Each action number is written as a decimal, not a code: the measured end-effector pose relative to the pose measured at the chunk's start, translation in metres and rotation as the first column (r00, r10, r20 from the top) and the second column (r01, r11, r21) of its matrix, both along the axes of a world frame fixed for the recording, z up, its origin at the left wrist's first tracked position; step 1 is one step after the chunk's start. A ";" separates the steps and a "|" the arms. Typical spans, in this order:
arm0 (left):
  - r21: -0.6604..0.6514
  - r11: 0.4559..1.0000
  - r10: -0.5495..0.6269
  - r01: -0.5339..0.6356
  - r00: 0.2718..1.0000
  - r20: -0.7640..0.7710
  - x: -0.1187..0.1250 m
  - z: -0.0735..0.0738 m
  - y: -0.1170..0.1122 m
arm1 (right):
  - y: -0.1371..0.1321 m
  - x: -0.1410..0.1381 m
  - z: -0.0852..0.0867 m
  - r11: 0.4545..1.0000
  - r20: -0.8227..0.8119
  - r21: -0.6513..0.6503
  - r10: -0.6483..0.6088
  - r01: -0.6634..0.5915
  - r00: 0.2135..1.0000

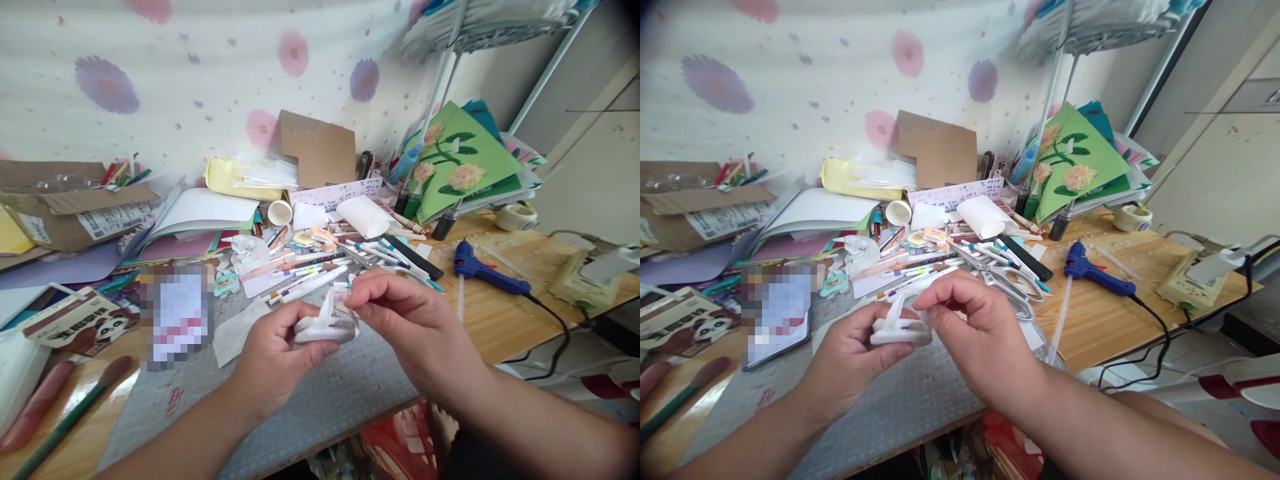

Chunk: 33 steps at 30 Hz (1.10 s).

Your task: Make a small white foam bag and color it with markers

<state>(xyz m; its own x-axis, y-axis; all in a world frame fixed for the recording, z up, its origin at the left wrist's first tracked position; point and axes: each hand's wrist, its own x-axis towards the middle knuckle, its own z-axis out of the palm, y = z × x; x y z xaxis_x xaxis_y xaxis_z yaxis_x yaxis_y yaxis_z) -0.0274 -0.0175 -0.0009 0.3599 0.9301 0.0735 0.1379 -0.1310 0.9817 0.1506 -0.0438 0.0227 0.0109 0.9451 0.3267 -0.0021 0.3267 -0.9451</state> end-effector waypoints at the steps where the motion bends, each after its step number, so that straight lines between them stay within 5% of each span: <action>1: -0.005 1.000 -0.001 0.001 1.000 0.006 0.000 0.000 0.000 | 0.000 0.001 0.001 1.000 0.000 -0.004 0.017 -0.017 1.000; 9: -0.006 1.000 0.003 -0.003 1.000 0.022 0.000 -0.002 0.003 | 0.002 0.009 0.007 0.990 0.011 -0.049 0.132 -0.131 0.991; 16: -0.030 1.000 0.003 -0.002 1.000 0.009 0.000 0.004 0.002 | 0.008 0.014 0.001 0.974 -0.226 -0.147 0.137 -0.172 0.964; 22: -0.056 0.998 -0.026 0.032 0.995 0.094 0.000 0.005 0.002 | 0.015 0.018 -0.006 0.907 -0.382 -0.295 0.176 -0.301 0.907; 33: -0.105 0.973 -0.167 0.205 0.942 0.292 0.000 0.005 0.003 | 0.029 0.025 -0.024 0.784 -0.419 -0.445 0.245 -0.432 0.875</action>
<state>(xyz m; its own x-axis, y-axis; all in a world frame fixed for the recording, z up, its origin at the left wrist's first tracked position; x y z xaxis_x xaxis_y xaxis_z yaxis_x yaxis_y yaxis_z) -0.0272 -0.0145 0.0043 0.5099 0.8567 0.0774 -0.1584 0.0050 0.9874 0.1759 -0.0145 -0.0010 -0.3273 0.9302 -0.1663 -0.3507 -0.2830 -0.8927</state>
